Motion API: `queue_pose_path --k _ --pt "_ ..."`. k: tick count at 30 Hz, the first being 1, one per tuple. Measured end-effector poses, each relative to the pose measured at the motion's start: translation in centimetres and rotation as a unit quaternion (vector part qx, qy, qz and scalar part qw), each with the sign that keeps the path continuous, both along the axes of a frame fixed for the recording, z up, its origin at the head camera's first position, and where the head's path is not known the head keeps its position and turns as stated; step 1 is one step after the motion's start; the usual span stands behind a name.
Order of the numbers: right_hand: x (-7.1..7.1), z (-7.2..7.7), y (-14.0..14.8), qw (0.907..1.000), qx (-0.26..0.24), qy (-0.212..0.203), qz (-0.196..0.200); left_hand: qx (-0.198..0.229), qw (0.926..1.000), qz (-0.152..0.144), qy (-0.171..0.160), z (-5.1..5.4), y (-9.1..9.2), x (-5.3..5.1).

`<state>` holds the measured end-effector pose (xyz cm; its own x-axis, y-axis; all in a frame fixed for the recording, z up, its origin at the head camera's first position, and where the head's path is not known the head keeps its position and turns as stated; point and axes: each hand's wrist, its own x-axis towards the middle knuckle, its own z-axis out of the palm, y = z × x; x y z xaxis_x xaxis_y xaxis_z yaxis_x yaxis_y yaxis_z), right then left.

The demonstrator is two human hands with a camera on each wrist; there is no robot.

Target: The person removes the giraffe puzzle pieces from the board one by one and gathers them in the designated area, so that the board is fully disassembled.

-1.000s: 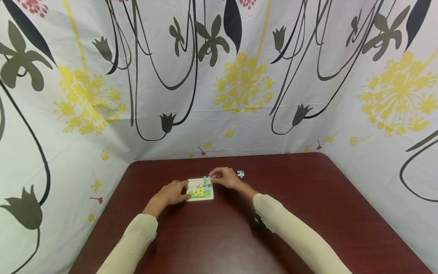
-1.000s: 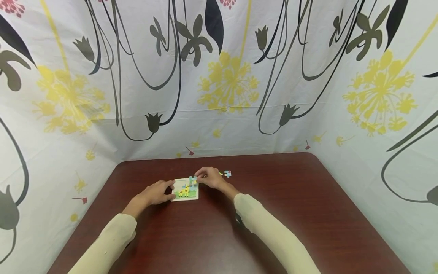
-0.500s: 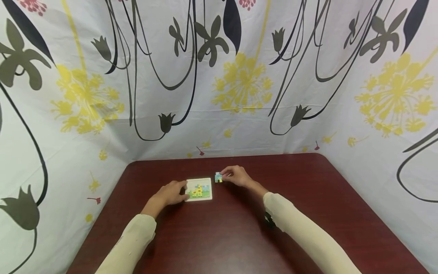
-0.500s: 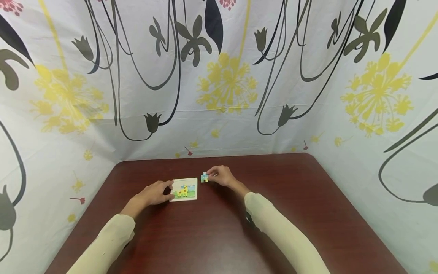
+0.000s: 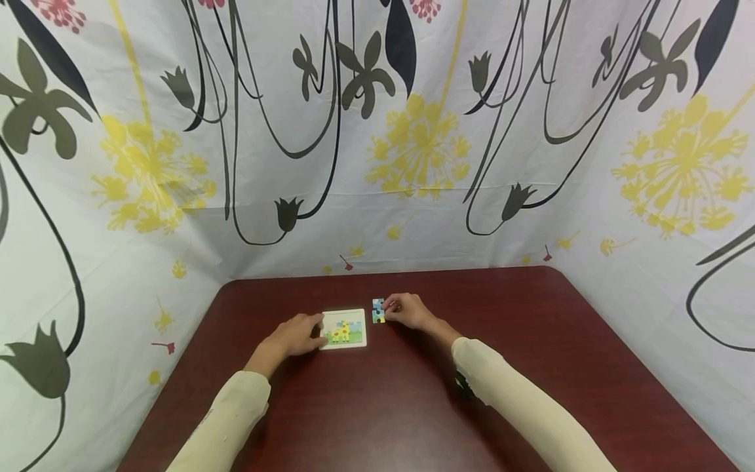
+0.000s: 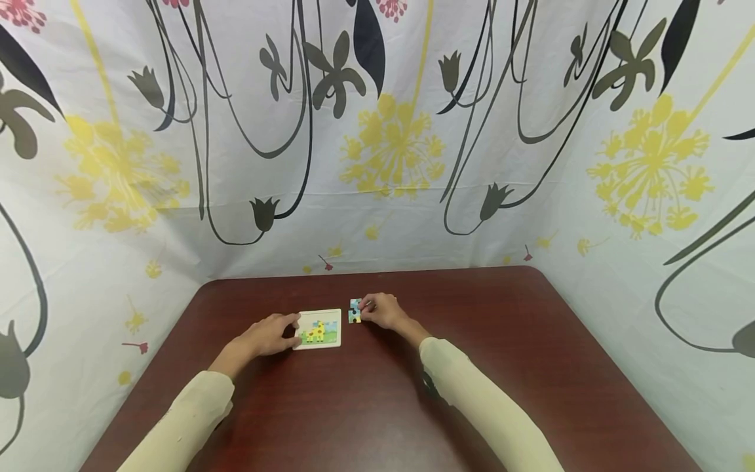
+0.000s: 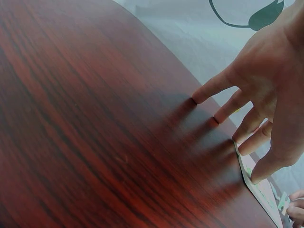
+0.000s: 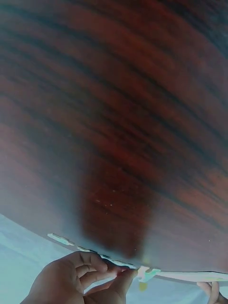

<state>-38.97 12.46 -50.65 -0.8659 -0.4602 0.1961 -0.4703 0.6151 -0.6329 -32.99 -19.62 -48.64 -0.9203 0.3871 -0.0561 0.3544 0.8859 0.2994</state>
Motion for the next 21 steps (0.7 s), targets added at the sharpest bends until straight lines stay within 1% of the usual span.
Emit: queue_pose_path --k 12,17,21 --pt "-0.06 -0.76 0.29 0.9989 0.034 0.031 0.002 0.002 1.0000 0.001 0.000 0.07 0.04 0.29" --pt "0.00 -0.74 0.23 0.9992 0.025 0.031 0.006 0.001 1.0000 0.000 0.001 -0.03 0.00 0.25" --pt "0.16 -0.42 -0.05 0.9992 0.014 0.035 0.015 0.002 1.0000 -0.001 0.001 -0.09 -0.06 0.23"
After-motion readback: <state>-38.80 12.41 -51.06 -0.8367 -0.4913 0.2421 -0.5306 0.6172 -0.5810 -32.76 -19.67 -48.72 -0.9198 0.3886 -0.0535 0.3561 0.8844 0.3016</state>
